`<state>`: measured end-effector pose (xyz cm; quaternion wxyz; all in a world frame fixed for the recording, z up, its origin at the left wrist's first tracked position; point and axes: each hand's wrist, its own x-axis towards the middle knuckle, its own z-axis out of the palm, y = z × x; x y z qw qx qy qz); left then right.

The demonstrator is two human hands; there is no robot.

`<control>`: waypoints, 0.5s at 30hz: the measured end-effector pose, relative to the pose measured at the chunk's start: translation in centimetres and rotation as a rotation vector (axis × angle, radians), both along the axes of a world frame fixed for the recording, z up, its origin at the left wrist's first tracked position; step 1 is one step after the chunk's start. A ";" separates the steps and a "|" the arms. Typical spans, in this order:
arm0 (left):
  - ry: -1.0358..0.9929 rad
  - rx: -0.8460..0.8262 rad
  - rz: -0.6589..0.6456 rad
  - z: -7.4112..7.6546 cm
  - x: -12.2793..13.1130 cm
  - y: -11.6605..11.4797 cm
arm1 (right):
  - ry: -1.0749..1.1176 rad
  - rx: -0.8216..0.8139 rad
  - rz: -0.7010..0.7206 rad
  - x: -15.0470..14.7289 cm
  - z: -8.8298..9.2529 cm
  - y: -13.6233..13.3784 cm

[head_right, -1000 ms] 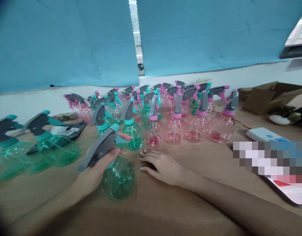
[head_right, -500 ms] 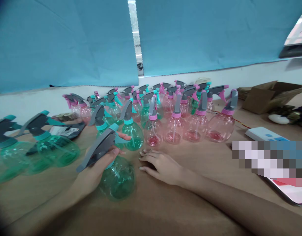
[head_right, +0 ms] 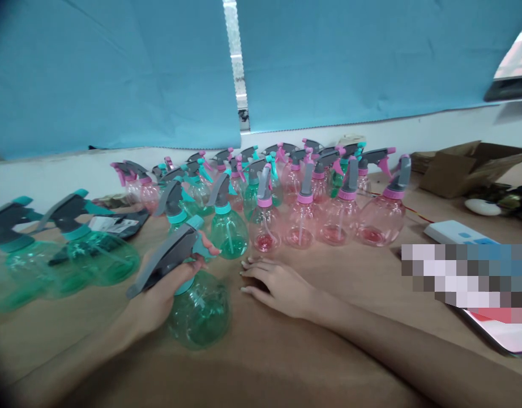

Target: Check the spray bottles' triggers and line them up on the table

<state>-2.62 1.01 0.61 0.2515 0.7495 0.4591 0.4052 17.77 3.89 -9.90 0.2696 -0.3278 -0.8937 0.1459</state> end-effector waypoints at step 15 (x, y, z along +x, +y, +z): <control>-0.037 -0.080 -0.040 0.3 0.1 0.0 | -0.006 0.008 -0.002 0.0 0.0 0.0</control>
